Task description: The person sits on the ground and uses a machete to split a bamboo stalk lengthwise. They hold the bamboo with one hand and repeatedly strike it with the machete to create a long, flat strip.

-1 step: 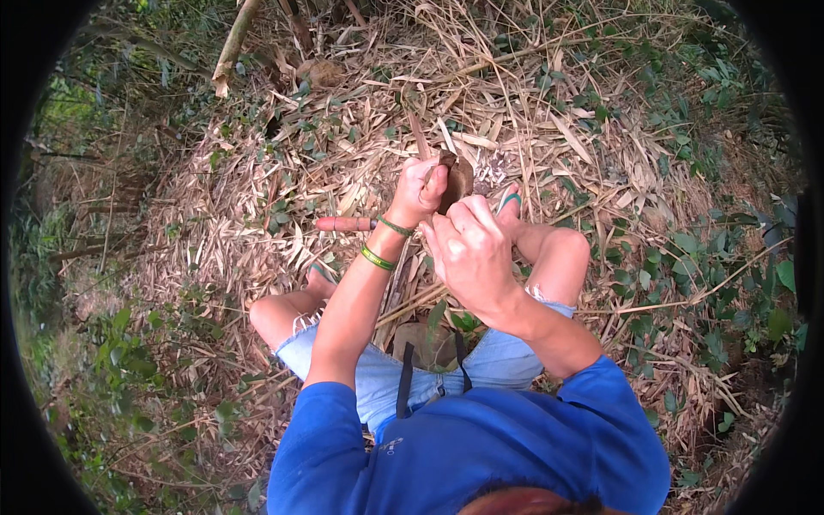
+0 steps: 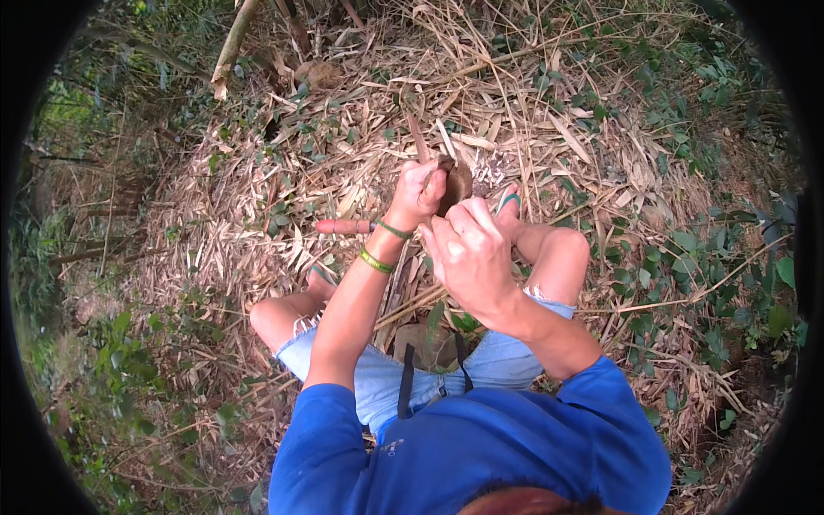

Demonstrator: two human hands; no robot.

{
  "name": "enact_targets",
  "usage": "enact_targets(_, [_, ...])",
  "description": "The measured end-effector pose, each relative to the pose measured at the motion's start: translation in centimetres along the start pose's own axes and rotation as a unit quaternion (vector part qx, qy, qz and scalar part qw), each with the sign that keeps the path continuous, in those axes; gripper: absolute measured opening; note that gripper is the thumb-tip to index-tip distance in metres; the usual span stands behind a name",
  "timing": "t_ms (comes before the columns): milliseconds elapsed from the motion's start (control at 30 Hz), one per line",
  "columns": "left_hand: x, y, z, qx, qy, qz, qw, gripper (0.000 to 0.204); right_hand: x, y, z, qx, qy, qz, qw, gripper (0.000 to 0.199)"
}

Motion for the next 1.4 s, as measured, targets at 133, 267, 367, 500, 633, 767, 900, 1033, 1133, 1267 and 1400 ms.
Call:
enact_targets(133, [1.9, -0.9, -3.5, -0.003, -0.01, 0.047, 0.999, 0.05, 1.2, -0.5, -0.2, -0.001, -0.012, 0.029, 1.0, 0.012])
enact_targets(267, [2.4, -2.0, -5.0, -0.01, -0.031, 0.138, 0.99, 0.051, 1.3, -1.7, 0.3, -0.001, -0.018, 0.039, 0.999, 0.014])
enact_targets(367, [2.8, -2.3, -5.7, -0.058, -0.045, 0.157, 0.985, 0.057, 1.9, -2.3, -0.6, 0.024, -0.038, 0.034, 0.998, 0.014])
enact_targets(500, [2.9, -2.1, -6.5, -0.081, -0.102, 0.146, 0.981, 0.08, 2.0, -2.5, -2.3, 0.048, -0.062, 0.05, 0.996, 0.013])
enact_targets(633, [0.3, -1.7, -4.9, -0.23, -0.251, 0.148, 0.929, 0.117, 3.4, -4.8, -3.1, 0.196, -0.04, -0.051, 0.978, 0.049])
enact_targets(767, [0.2, -0.2, -3.3, -0.244, -0.236, 0.079, 0.937, 0.123, -1.4, -0.4, -5.6, 0.263, 0.117, -0.092, 0.953, 0.093])
enact_targets(900, [1.6, 0.0, -4.7, -0.221, -0.241, 0.07, 0.942, 0.118, -0.5, 2.4, -6.4, 0.241, 0.109, -0.135, 0.955, 0.091])
enact_targets(1033, [2.5, -2.2, -3.7, -0.26, -0.261, 0.056, 0.928, 0.099, 2.1, 4.5, -8.1, 0.27, 0.061, -0.096, 0.956, 0.077])
enact_targets(1133, [3.1, -2.6, -2.8, -0.225, -0.206, 0.01, 0.952, 0.091, 4.1, 5.3, -8.6, 0.273, 0.051, -0.058, 0.959, 0.069])
enact_targets(1267, [3.8, -2.6, -0.4, -0.154, -0.171, -0.064, 0.971, 0.087, 6.4, 7.8, -10.4, 0.275, 0.038, -0.033, 0.96, 0.06])
enact_targets(1400, [4.2, -1.7, 0.2, -0.138, -0.167, -0.096, 0.971, 0.082, 7.2, 9.4, -12.8, 0.351, 0.016, 0.044, 0.935, 0.056])
Point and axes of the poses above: each hand's wrist, its own x-axis towards the middle knuckle, its own y-axis out of the palm, z = x × y, the point moved 3 cm from there along x, towards the middle knuckle, and after that the axes turned 3 degrees about -z, right-handed, at the moved point
